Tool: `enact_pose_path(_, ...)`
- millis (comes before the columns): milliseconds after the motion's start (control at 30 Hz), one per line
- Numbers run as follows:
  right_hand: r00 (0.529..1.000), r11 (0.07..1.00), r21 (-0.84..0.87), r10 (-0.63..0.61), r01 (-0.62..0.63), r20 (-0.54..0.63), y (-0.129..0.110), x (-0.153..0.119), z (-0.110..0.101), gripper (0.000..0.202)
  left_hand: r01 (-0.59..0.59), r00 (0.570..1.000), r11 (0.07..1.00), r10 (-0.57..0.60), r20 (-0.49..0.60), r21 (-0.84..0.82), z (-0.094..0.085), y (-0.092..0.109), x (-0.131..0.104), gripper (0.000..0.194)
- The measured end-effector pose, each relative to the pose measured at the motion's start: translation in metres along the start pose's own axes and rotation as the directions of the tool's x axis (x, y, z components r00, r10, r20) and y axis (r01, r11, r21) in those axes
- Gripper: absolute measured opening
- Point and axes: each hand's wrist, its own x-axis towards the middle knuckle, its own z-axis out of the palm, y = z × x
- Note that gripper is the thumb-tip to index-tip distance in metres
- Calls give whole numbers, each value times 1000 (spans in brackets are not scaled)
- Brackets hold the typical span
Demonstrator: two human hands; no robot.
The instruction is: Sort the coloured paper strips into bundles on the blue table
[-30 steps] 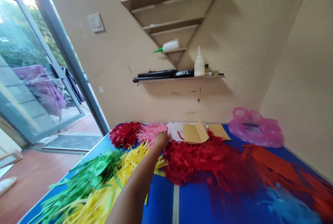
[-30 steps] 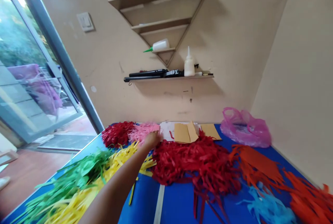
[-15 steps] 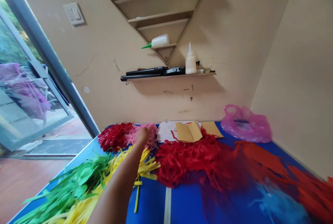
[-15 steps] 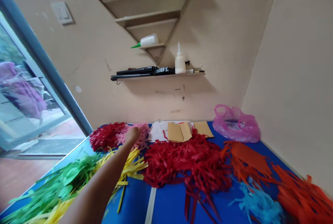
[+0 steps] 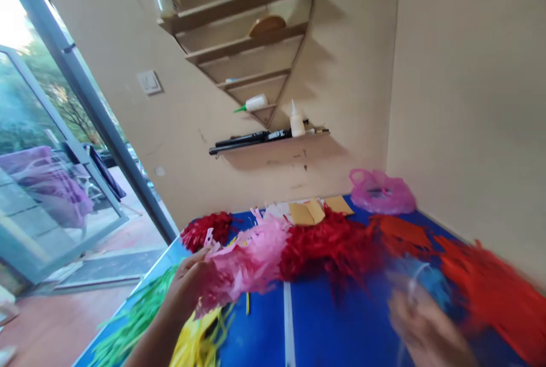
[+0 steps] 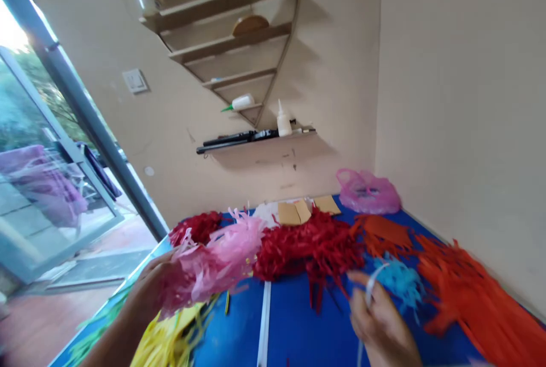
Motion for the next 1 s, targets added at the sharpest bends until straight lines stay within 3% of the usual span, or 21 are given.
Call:
enact_pose_path(100, 980, 998, 18, -56, 53, 191, -28, -14, 23, 59, 76, 984, 985, -50, 169, -152, 21, -22, -73, 26)
enact_pose_path(167, 916, 998, -48, -8, 30, 401, -40, -21, 44, 50, 47, 955, 979, 13, 296, -196, 37, -36, -105, 28)
enact_pose_path(233, 806, 991, -136, 75, 6, 587, -45, -26, 64, 41, 24, 919, 980, 55, 390, -196, 49, -46, -124, 37)
enact_pose_path(300, 702, 985, -173, 136, -18, 700, -43, -32, 78, 39, 29, 900, 989, 36, 434, -142, 57, -51, -131, 41)
enact_pose_path(367, 646, 989, -144, 128, -28, 752, -38, -38, 86, 41, 59, 893, 994, -13, 450, -88, 60, -53, -132, 45)
enact_pose_path(533, 656, 987, -64, -51, 150, 753, -31, -49, 89, 32, 142, 862, 985, -77, 501, -94, 60, -50, -132, 40)
enact_pose_path(767, 624, 923, -119, -149, 367, 767, -41, -51, 85, 19, 192, 876, 969, -98, 472, -157, 64, -50, -141, 26)
enact_pose_path(833, 610, 854, -182, -183, 487, 771, -45, -54, 81, 14, 198, 888, 968, -113, 445, -151, 65, -52, -143, 27)
enact_pose_path(933, 579, 642, -321, -237, 696, 780, -49, -59, 76, 20, 191, 897, 973, -121, 425, -126, 66, -54, -144, 29)
enact_pose_path(1000, 561, 558, -375, -206, 740, 801, -50, -62, 73, 26, 177, 890, 979, -115, 441, -102, 67, -54, -142, 28)
